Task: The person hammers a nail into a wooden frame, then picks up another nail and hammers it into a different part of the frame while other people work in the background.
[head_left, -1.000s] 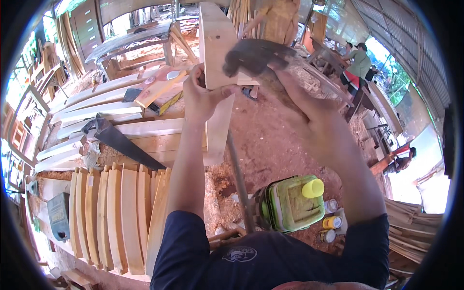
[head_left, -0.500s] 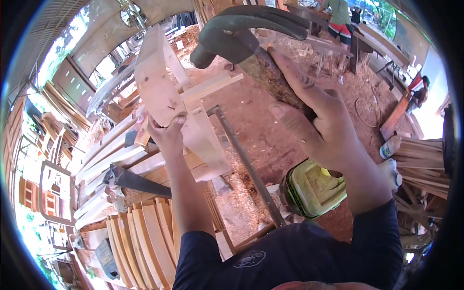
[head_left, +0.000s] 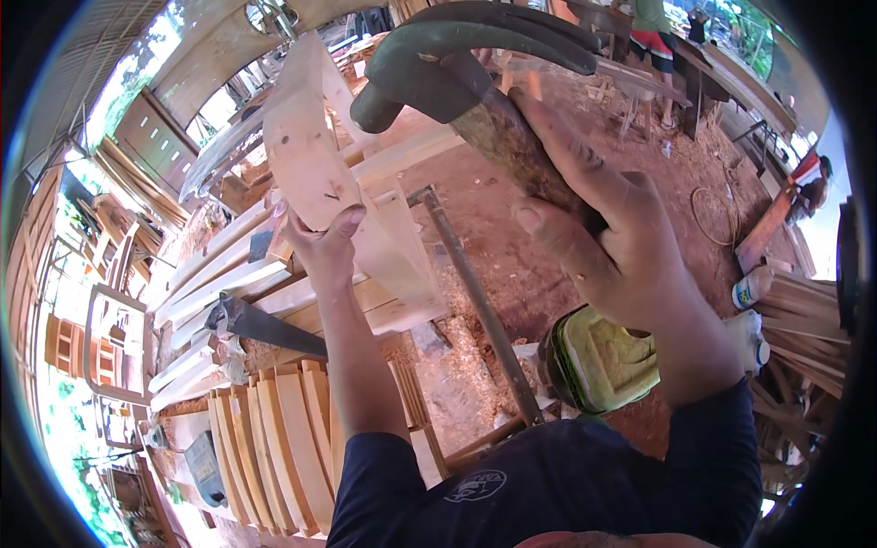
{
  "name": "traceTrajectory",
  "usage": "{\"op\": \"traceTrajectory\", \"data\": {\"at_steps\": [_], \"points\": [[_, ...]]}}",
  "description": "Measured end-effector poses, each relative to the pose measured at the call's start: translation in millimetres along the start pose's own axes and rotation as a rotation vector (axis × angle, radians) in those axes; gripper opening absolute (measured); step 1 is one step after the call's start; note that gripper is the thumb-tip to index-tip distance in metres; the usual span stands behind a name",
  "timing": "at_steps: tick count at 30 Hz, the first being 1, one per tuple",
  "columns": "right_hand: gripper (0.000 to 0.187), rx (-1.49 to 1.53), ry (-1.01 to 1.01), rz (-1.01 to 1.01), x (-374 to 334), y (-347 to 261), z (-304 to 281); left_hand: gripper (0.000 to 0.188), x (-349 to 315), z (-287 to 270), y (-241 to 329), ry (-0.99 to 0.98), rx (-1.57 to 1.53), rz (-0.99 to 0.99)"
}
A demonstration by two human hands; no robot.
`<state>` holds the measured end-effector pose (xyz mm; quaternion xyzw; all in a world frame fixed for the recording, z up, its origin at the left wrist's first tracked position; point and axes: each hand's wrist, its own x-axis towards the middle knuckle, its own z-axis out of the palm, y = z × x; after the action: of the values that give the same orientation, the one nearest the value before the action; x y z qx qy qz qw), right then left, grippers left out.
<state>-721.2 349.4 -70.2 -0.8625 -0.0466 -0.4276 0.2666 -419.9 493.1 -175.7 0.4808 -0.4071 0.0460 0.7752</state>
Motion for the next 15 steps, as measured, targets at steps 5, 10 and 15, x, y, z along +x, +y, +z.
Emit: {"op": "traceTrajectory", "data": {"at_steps": [5, 10, 15], "points": [[0.062, 0.028, -0.027, -0.066, 14.7, -18.2, 6.9, 0.056, -5.2, 12.4, 14.8, 0.039, -0.057, -0.121], [0.063, -0.088, -0.067, -0.206, 36.5, -39.1, 24.0, 0.056, 0.8, 5.2, 15.9, -0.018, -0.07, -0.075], [0.062, -0.287, -0.351, 0.165, 49.1, -62.4, 22.4, 0.063, 5.0, -1.3, 7.0, -0.064, -0.129, -0.06]]}}
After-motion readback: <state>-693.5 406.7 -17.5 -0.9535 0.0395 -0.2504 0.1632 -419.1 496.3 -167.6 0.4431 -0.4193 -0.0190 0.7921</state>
